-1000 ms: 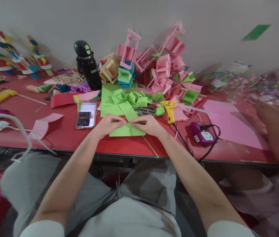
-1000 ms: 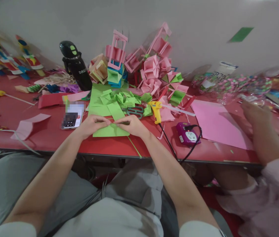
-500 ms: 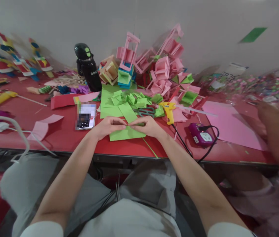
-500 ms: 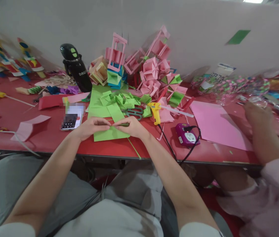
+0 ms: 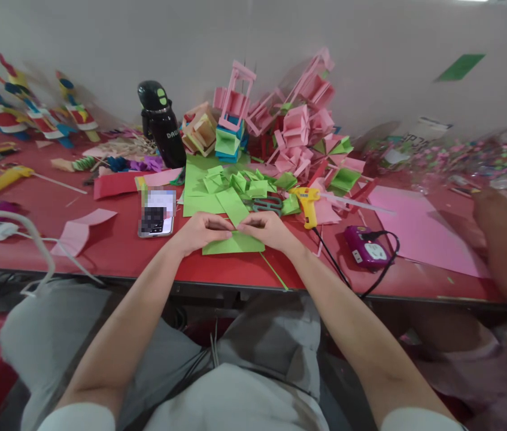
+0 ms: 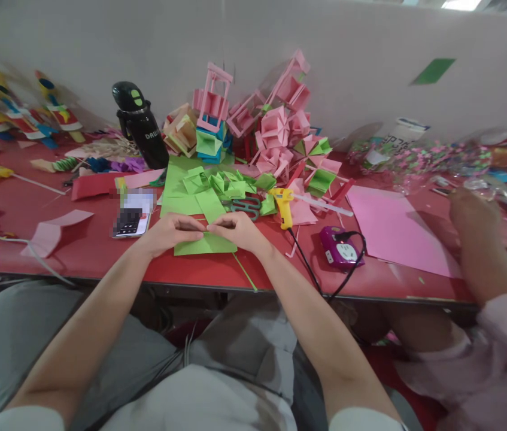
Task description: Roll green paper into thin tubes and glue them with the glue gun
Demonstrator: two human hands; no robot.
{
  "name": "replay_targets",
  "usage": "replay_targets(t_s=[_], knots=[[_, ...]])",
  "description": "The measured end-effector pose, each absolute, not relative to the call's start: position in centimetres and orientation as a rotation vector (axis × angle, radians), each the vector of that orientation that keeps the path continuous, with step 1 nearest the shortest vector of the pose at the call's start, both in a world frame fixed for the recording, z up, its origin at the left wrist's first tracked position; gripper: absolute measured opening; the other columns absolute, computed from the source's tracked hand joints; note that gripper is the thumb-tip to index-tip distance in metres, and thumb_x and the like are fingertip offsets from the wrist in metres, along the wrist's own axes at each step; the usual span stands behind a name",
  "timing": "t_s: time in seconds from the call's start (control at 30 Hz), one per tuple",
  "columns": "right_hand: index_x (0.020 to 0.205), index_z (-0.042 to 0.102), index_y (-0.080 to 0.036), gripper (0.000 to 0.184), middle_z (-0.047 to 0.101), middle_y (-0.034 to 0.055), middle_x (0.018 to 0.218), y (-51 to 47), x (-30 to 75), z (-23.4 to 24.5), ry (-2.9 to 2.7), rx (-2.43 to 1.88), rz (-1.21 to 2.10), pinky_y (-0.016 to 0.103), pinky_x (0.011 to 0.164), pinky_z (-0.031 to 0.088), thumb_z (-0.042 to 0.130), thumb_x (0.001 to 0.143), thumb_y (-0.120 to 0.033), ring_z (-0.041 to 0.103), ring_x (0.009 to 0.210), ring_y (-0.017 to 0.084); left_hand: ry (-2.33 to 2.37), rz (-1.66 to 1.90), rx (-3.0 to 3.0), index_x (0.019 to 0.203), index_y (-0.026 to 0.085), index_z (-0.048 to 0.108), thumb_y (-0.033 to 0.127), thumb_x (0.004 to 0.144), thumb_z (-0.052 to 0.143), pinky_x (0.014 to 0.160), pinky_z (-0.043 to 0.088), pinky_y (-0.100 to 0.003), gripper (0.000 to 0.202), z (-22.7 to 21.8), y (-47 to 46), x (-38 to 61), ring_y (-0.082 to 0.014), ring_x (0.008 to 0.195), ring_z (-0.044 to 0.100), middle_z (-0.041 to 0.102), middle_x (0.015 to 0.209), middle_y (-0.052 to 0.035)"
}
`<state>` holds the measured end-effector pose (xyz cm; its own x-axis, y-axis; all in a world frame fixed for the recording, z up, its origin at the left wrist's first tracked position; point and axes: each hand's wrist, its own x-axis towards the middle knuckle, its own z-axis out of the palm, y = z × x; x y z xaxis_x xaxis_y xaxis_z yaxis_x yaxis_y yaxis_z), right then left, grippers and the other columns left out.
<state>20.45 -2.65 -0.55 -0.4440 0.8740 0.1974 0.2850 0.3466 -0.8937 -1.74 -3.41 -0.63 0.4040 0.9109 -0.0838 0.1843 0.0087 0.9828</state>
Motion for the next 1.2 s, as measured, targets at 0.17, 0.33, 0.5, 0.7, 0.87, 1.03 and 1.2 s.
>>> replay_targets(t_s=[0.17,0.33,0.5,0.7,0.87,1.03,1.2], knots=[[0.079,0.076,-0.014,0.038,0.072,0.0044,0.072,-2.65,20.38,-0.52,-1.878,-0.988,1.125,0.023,0.058,0.046,0.077,0.074,-0.052,0.061,0.063,0.013,1.041,0.762,1.471,0.093,0.020,0.078,0.037,0.068,0.085,0.089,0.054,-0.038,0.031,-0.60,-3.48,-1.71,-0.0246,0.097,0.072,0.079,0.096,-0.0075],[0.082,0.077,-0.014,0.039,0.073,0.0041,0.074,-2.39,20.51,-0.73,-1.920,-1.001,1.076,0.024,0.060,0.046,0.074,0.077,-0.053,0.062,0.065,0.013,1.051,0.760,1.496,0.093,0.019,0.078,0.036,0.070,0.083,0.089,0.053,-0.037,0.029,-0.50,-3.49,-1.70,-0.0243,0.099,0.071,0.078,0.098,-0.0079],[0.083,0.079,-0.016,0.038,0.075,0.0035,0.077,-2.28,20.65,-0.65,-1.962,-1.018,0.993,0.024,0.065,0.048,0.070,0.081,-0.053,0.065,0.071,0.015,1.047,0.743,1.510,0.097,0.019,0.076,0.037,0.073,0.081,0.089,0.052,-0.036,0.031,-0.52,-3.49,-1.59,-0.0236,0.101,0.070,0.077,0.101,-0.0085],[0.084,0.079,-0.015,0.036,0.076,0.0050,0.076,-2.58,20.49,-0.51,-1.941,-1.005,1.047,0.024,0.061,0.048,0.074,0.078,-0.050,0.065,0.067,0.015,1.096,0.718,1.617,0.093,0.018,0.076,0.046,0.078,0.075,0.070,0.048,-0.028,0.032,-0.30,-3.78,-1.30,-0.0177,0.079,0.066,0.074,0.086,-0.0043],[0.088,0.080,-0.016,0.028,0.077,0.0050,0.079,-2.55,20.43,-0.83,-1.962,-0.967,1.017,0.025,0.065,0.051,0.074,0.079,-0.042,0.069,0.071,0.016,1.108,0.738,1.665,0.088,0.017,0.076,0.053,0.081,0.071,0.065,0.045,-0.026,0.037,-0.62,-3.71,-1.29,-0.0162,0.074,0.062,0.072,0.081,-0.0028],[0.089,0.079,-0.017,0.018,0.078,0.0046,0.085,-2.36,20.74,-0.76,-2.028,-0.960,0.952,0.026,0.075,0.053,0.070,0.080,-0.029,0.071,0.079,0.017,1.080,0.766,1.598,0.090,0.018,0.077,0.050,0.075,0.077,0.079,0.050,-0.031,0.035,-0.94,-3.60,-1.37,-0.0203,0.087,0.067,0.076,0.092,-0.0057],[0.086,0.079,-0.018,0.015,0.078,0.0036,0.085,-2.41,20.83,-0.47,-2.025,-0.967,0.959,0.026,0.077,0.053,0.068,0.078,-0.023,0.071,0.081,0.017,1.083,0.795,1.552,0.090,0.018,0.076,0.046,0.072,0.082,0.082,0.051,-0.032,0.034,-0.79,-3.58,-1.25,-0.0210,0.089,0.069,0.076,0.091,-0.0063]])
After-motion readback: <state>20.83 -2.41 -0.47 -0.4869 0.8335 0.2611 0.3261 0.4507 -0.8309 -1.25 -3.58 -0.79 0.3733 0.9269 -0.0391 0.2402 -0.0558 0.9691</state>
